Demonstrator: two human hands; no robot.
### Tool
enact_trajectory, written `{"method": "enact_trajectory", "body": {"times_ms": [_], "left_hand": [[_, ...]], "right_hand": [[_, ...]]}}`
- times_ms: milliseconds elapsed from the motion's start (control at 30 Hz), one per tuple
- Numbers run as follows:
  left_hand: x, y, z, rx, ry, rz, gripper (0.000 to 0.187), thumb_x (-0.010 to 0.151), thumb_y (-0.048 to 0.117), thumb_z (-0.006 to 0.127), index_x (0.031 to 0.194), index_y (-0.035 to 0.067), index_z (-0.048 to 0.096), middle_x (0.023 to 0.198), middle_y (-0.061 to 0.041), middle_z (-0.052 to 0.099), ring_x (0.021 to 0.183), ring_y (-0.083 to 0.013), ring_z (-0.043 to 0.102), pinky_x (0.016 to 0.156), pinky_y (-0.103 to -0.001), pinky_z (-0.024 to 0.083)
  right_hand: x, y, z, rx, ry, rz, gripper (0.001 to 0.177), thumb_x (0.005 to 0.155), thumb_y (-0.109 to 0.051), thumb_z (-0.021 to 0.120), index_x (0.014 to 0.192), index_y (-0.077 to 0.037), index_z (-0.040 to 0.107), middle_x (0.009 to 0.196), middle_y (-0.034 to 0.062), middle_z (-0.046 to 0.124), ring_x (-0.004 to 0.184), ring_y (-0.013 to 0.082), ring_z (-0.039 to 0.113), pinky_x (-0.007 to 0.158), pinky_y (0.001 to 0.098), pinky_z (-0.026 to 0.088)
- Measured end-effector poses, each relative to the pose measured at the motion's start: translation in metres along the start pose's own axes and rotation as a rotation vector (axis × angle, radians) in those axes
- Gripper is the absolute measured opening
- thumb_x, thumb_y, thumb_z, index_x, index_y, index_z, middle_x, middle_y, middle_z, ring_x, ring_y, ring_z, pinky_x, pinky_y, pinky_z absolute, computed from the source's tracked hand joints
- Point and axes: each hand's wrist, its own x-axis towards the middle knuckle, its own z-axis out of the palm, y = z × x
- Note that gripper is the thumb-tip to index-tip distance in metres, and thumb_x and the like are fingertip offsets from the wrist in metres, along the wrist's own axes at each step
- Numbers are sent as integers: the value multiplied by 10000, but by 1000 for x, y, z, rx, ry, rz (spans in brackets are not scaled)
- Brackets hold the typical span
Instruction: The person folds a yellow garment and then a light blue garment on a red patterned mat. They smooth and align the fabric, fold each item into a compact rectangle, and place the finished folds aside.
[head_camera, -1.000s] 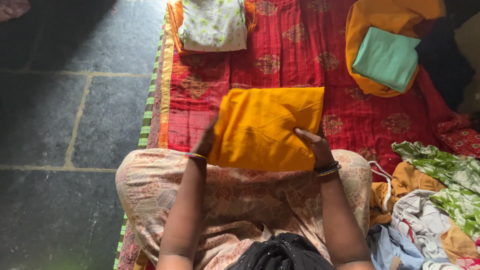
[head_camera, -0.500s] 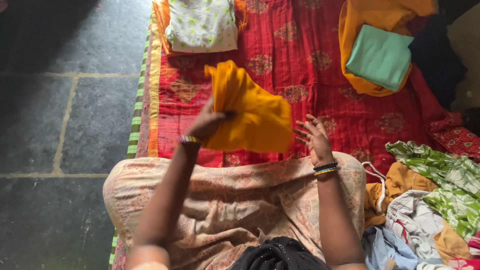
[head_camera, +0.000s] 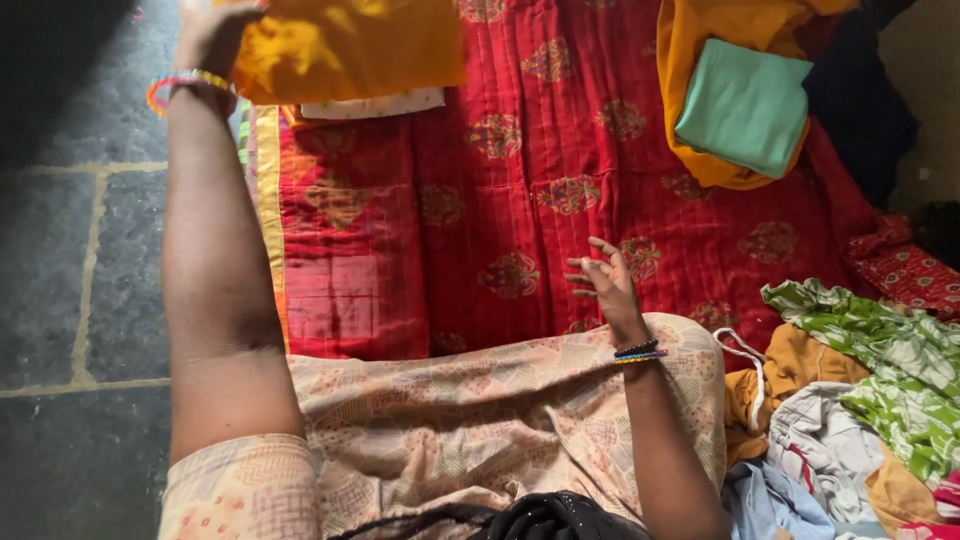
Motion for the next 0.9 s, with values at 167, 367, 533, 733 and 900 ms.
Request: {"method": "enact_trajectory", "body": {"times_ms": [167,367,533,733,900], "left_hand": [[-60,-100,-49,706,391,-164,1031,1003,524,828,1561,-76,204,1549,-372,368,1442,-462,414,1185,-481,367],[-270,-148,60,1475,102,-263,831,1000,542,460,1693,208,148,1717,-232,-43,1557,-531,-13,1089,-858,33],[-302,-118,126,1514,66,-290,859,994,577,375,1680,164,65,1699,-248,-137,1572,-469,-83,1115,-817,-57],[-338,-110,162,1440,-54,-385,891,1001,669,324,1667,158,23,1703,-153,-139,1577,-419,-102,1140,-792,-51],[-354,-130,166,1513,15,-220,889,1001,665,325,1670,153,44,1715,-162,-96,1571,-409,-78,1138,-789,-37]], "right_hand": [[5,5,-1,-9,-9,-12,622,988,-346,579,1520,-139,331,1215,132,708,1055,215,701,872,369,566],[1,3,16,-153,-51,-22,542,1001,-349,568,1476,-122,440,1199,107,716,1062,192,707,873,350,569],[2,1,14,-274,-35,-117,380,1006,-303,603,1324,-97,631,1140,77,736,1012,156,709,843,317,572],[62,6,-45,-33,143,-258,225,1025,-234,626,1186,-99,706,1001,9,725,870,95,668,669,254,569],[147,10,-134,57,447,-465,323,989,-184,692,1285,-84,609,1207,57,621,1037,162,632,788,296,578]]}}
